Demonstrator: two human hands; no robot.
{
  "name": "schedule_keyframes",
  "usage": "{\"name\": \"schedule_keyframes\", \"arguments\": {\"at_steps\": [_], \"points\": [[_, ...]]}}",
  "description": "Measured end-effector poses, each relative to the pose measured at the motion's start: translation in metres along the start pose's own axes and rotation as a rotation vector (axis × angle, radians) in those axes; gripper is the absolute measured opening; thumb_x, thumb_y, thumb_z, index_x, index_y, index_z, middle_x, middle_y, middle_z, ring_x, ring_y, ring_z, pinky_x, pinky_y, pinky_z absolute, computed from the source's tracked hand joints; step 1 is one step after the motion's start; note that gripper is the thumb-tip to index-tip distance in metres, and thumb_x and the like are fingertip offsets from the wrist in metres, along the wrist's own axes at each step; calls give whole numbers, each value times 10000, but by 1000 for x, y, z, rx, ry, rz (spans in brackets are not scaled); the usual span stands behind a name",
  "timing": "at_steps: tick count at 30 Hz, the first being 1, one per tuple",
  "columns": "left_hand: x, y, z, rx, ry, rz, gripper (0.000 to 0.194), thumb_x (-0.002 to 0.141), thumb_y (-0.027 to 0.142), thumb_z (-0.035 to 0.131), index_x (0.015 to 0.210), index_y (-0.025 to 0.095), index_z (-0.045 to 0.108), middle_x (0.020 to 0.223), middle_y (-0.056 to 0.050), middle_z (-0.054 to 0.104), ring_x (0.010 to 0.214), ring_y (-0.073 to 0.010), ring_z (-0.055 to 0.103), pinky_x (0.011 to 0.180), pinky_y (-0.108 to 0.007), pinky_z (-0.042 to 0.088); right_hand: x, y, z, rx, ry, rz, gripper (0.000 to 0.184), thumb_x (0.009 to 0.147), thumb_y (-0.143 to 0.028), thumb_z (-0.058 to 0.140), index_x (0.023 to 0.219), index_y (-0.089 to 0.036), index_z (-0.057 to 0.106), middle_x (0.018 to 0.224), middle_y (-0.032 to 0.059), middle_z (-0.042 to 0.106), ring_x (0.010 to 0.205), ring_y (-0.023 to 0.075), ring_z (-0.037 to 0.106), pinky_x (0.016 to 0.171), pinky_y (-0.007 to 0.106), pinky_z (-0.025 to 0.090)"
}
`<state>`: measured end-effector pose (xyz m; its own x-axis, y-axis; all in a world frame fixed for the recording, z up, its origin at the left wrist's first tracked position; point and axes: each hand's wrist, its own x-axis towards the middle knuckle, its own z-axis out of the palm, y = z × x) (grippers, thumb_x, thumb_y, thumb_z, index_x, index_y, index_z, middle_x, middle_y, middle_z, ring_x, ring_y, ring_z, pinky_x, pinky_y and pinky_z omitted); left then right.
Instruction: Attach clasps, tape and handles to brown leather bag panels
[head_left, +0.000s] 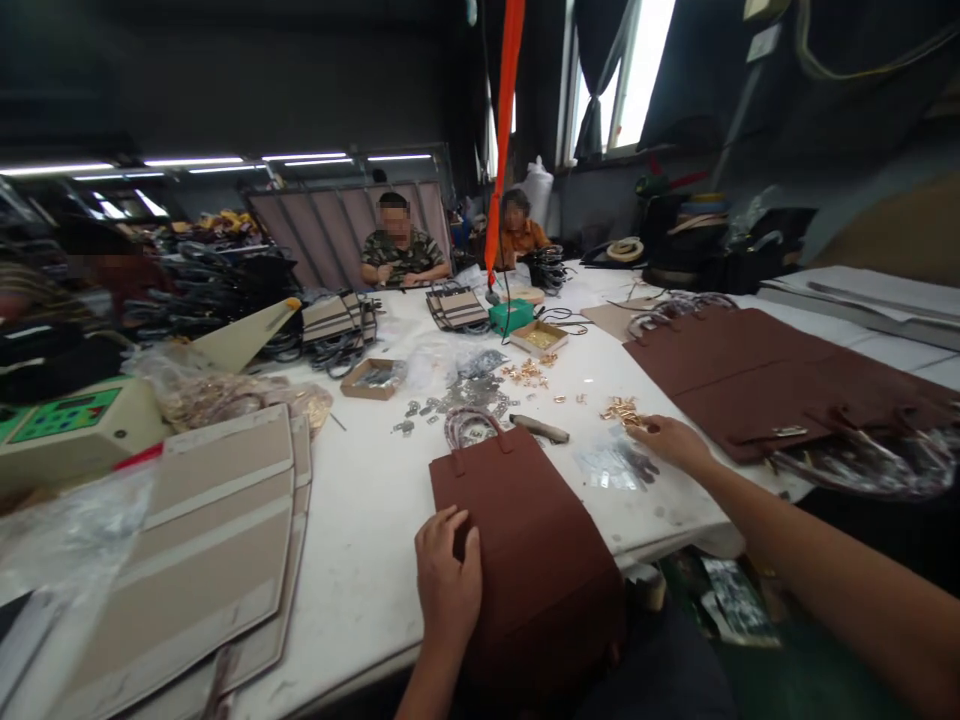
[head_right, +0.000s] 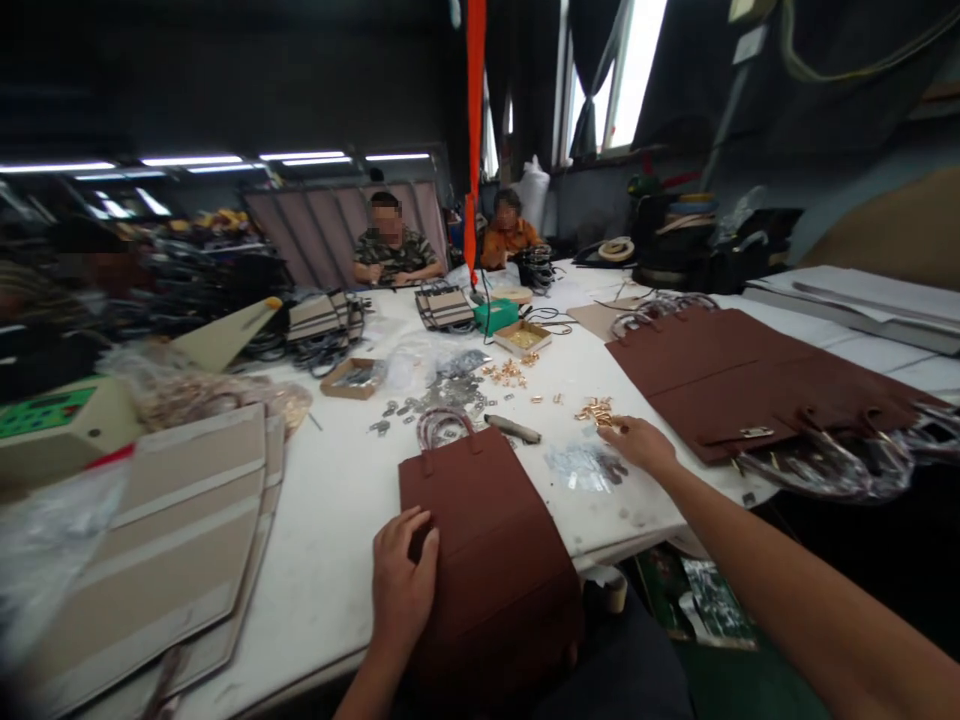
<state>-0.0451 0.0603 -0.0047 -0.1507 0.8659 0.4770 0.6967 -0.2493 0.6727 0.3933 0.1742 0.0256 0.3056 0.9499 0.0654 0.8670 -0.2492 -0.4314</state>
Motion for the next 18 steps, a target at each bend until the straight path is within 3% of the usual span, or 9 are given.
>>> {"name": "schedule_keyframes", "arguments": {"at_steps": [3, 7, 11, 13, 15, 18], "points": [[-4, -2, 0, 1, 55, -67, 279, 895, 346, 623, 1157, 270, 677, 1309, -115, 629, 1285, -346, 533, 1131, -582, 424, 11, 3, 16, -48, -16, -11, 434, 827, -526, 593, 1079, -230, 786, 1006, 133, 771, 873, 307, 715, 676, 352, 485], [-7, -5, 3, -5, 80, -130, 376, 884, 340, 641, 1252, 263, 628, 1391, -127, 577, 1339, -346, 504, 1160, -585, 407, 12, 13, 24, -23, 70, 31, 326, 776, -430, 620, 982, -240, 787, 1015, 139, 765, 929, 339, 697, 726, 388, 480], [-5, -3, 4, -21, 59, -122, 375, 901, 322, 629, 1264, 236, 606, 1376, -128, 582, 1330, -318, 517, 1173, -551, 402, 4, 10, 12, 451, 194, 146, 263, 676, -325, 699, 902, -207, 761, 892, 126, 742, 964, 323, 667, 827, 403, 508], [-3, -1, 4, -33, 61, -106, 377, 898, 316, 640, 1259, 214, 604, 1355, -136, 588, 1321, -308, 521, 1171, -531, 406, -7, 6, 4, 610, 193, 176, 291, 722, -341, 668, 967, -199, 732, 870, 96, 724, 906, 262, 677, 793, 361, 542], [-2, 0, 6, -48, 68, -107, 394, 886, 310, 661, 1262, 209, 600, 1333, -134, 599, 1305, -299, 527, 1164, -516, 411, -24, 2, -1, 742, 139, 183, 315, 805, -371, 596, 1061, -211, 685, 870, 56, 703, 812, 191, 678, 727, 300, 562], [-7, -2, 7, -77, 97, -150, 475, 854, 311, 707, 1302, 217, 578, 1347, -128, 589, 1303, -287, 527, 1151, -493, 421, -66, -4, -5, 1240, -58, 178, 235, 829, -342, 611, 1033, -228, 640, 815, 0, 641, 709, 121, 633, 658, 217, 552]]}}
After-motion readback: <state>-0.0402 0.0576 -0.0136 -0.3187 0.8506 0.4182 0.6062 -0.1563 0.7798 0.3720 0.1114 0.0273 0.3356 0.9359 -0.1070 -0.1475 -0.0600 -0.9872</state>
